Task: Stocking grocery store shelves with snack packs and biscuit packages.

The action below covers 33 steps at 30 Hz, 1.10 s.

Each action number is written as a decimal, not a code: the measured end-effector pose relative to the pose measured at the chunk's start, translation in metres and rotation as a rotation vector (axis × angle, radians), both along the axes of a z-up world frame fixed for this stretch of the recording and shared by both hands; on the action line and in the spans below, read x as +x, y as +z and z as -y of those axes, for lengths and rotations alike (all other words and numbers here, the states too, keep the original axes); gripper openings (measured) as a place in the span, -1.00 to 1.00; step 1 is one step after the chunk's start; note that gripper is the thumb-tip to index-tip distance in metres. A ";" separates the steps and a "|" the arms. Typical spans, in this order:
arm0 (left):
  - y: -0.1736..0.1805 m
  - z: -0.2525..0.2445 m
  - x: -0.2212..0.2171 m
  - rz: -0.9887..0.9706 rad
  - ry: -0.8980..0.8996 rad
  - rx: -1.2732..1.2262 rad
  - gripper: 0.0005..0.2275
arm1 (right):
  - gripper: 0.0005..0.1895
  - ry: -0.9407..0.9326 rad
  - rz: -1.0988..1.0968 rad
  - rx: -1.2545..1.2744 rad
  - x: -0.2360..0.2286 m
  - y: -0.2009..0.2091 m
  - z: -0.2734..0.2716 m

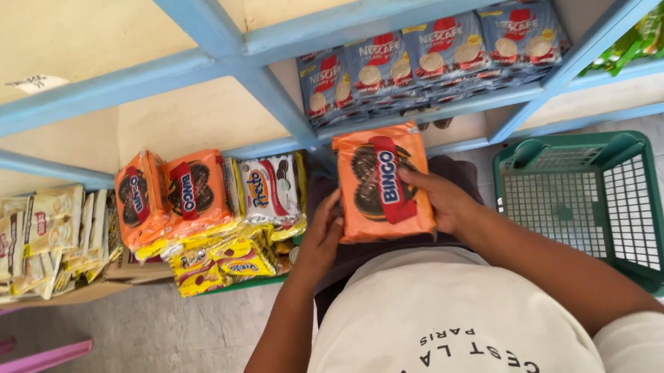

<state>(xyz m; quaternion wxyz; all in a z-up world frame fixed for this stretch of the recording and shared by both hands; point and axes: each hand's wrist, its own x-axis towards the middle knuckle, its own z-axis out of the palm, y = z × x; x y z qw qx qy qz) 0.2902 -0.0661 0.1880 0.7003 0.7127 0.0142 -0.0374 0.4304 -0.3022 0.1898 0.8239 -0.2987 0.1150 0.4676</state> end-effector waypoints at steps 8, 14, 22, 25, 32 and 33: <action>-0.060 -0.054 -0.070 -0.181 0.249 0.118 -0.51 | -0.52 0.291 -0.139 0.038 -0.012 -0.054 -0.082; -0.022 -0.026 -0.089 -0.788 0.367 -0.099 -0.44 | -0.53 0.501 -0.235 -0.262 -0.037 -0.115 -0.101; -0.081 -0.039 -0.116 -0.116 0.142 -0.134 -0.34 | -0.08 0.375 0.447 -0.651 -0.050 -0.081 -0.083; -0.117 -0.036 -0.122 -0.182 0.202 0.295 -0.25 | -0.07 0.476 0.941 -0.879 -0.055 -0.088 -0.077; -0.142 -0.032 -0.111 -0.147 0.206 0.491 -0.19 | -0.11 0.455 0.400 -0.715 -0.051 -0.026 -0.063; -0.143 -0.031 -0.107 -0.062 0.193 0.522 -0.17 | -0.15 0.432 0.386 -0.682 -0.050 -0.034 -0.061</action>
